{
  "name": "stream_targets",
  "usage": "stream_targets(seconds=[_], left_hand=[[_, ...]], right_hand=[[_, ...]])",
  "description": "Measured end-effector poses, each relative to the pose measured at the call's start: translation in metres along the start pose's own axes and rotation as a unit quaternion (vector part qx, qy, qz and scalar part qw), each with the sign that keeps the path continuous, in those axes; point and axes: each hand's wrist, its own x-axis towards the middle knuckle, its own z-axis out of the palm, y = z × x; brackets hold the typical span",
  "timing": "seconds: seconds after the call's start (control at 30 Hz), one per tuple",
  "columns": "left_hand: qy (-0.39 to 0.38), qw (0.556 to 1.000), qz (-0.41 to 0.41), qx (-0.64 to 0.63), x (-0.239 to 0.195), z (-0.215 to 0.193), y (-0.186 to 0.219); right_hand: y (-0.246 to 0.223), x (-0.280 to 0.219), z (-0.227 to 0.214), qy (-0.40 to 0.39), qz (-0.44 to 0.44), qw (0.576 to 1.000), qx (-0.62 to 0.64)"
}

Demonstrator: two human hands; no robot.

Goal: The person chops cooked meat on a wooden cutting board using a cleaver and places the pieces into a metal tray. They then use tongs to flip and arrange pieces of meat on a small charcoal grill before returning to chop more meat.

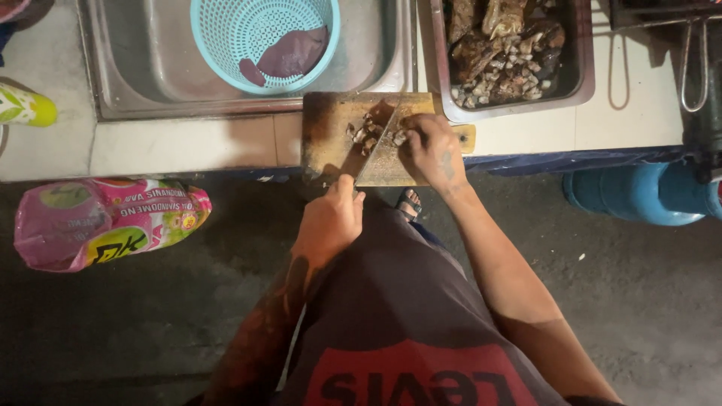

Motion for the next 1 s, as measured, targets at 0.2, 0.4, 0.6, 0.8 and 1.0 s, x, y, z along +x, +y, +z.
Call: stream_targets(seconds=[0.2, 0.4, 0.6, 0.8, 1.0], left_hand=[[-0.001, 1.0, 0.022, 0.002, -0.003, 0.004, 0.005], [-0.014, 0.998, 0.051, 0.047, -0.001, -0.007, 0.016], [-0.035, 0.996, 0.054, 0.058, -0.002, -0.01, 0.018], [-0.081, 0.996, 0.025, 0.028, 0.029, 0.003, 0.039], [-0.089, 0.994, 0.024, 0.054, 0.043, 0.014, 0.036]], right_hand=[[0.031, -0.015, 0.021, -0.006, -0.005, 1.0, 0.002], [0.029, -0.019, 0.023, 0.002, -0.041, 0.999, -0.026], [0.026, -0.022, 0.026, 0.026, -0.039, 0.998, -0.047], [0.043, -0.026, 0.039, 0.024, -0.053, 0.998, -0.037], [0.021, -0.027, 0.019, 0.032, -0.079, 0.996, -0.032]])
